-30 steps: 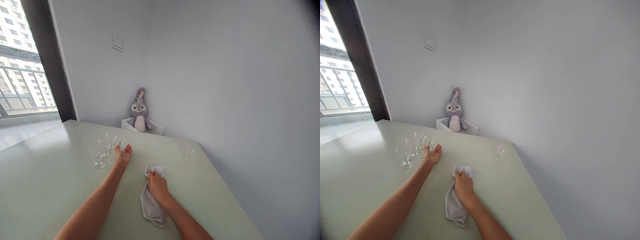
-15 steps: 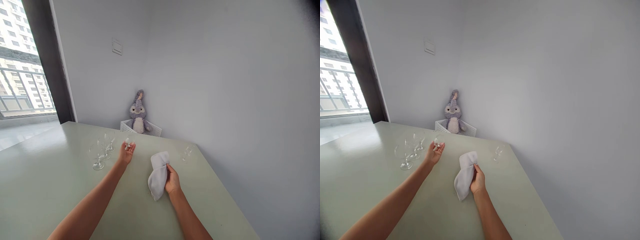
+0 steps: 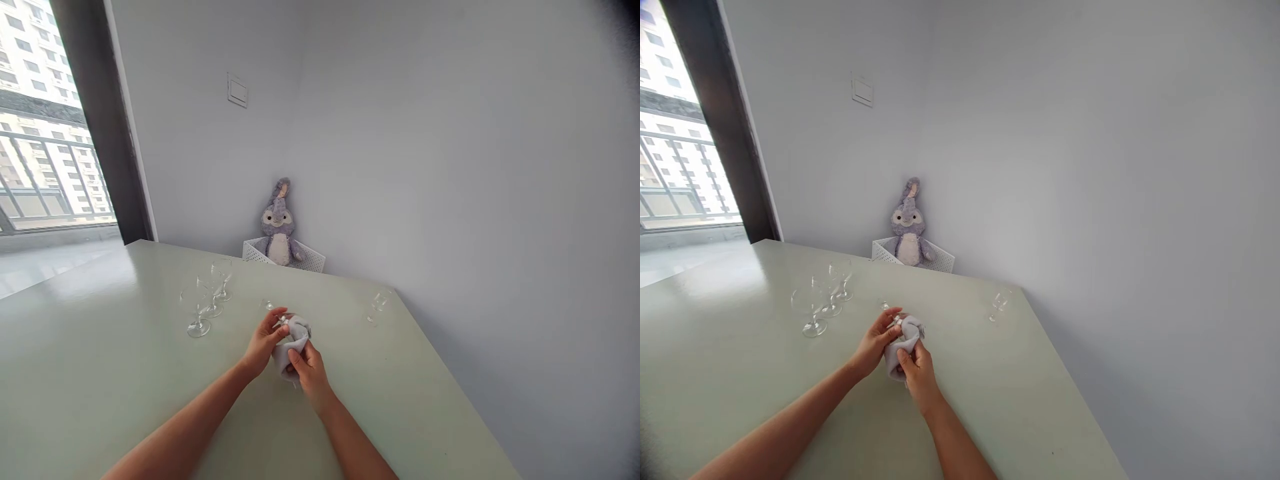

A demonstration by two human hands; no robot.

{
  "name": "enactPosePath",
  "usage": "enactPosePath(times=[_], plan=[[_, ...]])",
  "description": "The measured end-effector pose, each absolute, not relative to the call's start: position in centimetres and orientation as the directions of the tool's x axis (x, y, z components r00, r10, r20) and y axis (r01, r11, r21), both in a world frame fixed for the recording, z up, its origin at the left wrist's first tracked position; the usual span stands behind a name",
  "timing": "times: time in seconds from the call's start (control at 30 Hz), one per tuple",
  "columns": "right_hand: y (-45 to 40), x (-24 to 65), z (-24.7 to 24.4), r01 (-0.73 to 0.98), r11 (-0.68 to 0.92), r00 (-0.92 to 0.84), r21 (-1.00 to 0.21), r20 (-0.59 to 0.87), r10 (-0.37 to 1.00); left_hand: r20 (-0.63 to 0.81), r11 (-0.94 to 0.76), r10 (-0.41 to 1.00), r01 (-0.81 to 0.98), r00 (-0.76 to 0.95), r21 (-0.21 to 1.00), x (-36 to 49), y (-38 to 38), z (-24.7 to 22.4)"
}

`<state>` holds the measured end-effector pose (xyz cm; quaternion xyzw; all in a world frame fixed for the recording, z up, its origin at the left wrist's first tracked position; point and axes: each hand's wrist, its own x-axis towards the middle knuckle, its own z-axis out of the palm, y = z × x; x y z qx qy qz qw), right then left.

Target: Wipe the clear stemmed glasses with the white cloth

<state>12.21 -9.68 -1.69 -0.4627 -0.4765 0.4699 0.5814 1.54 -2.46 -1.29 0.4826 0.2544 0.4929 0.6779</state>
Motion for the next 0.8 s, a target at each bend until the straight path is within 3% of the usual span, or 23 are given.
enactPosePath(times=[0.1, 0.17, 0.27, 0.33, 0.4, 0.5, 0.57, 0.63, 0.73, 0.8], plan=[[-9.4, 12.3, -3.0, -0.214, 0.055, 0.22, -0.975, 0.007, 0.975, 0.098, 0.038, 0.879, -0.274, 0.466, 0.961, 1.8, -2.9, -1.5], [-9.4, 12.5, -2.8, -0.388, 0.022, 0.24, -0.921, -0.079, 0.967, 0.096, 0.013, 0.874, -0.22, 0.476, 0.975, 2.0, -3.2, -1.5], [-9.4, 12.8, -1.8, -0.659, -0.053, 0.134, -0.75, -0.186, 0.973, 0.2, -0.1, 0.876, -0.241, 0.44, 0.965, 1.8, -3.3, -1.3], [-9.5, 12.9, -1.5, -0.715, -0.077, 0.071, -0.694, -0.182, 0.981, 0.235, -0.112, 0.856, -0.278, 0.46, 0.954, 1.6, -3.3, -1.0], [-9.7, 12.9, -1.8, -0.639, -0.051, 0.064, -0.767, -0.119, 0.991, 0.182, -0.026, 0.829, -0.288, 0.529, 0.957, 1.4, -3.2, -0.9], [-10.1, 12.6, -2.7, -0.23, 0.088, 0.13, -0.969, 0.059, 0.99, 0.071, 0.096, 0.829, -0.267, 0.555, 0.959, 1.2, -3.1, -0.7], [-10.3, 12.4, -3.1, 0.054, 0.191, 0.158, -0.98, 0.198, 0.968, 0.017, 0.106, 0.851, -0.204, 0.525, 0.973, 1.0, -3.1, -0.5], [-10.4, 12.4, -3.1, 0.132, 0.219, 0.152, -0.967, 0.239, 0.959, 0.001, 0.094, 0.86, -0.16, 0.51, 0.983, 0.8, -3.3, -0.1], [-10.2, 12.9, -2.1, -0.184, 0.113, 0.137, -0.976, 0.088, 0.987, 0.058, 0.085, 0.833, -0.232, 0.549, 0.969, 0.6, -3.8, 0.6], [-10.1, 13.3, -1.2, -0.484, 0.034, 0.111, -0.874, -0.022, 0.994, 0.098, 0.088, 0.79, -0.27, 0.605, 0.959, 0.6, -4.0, 0.8]])
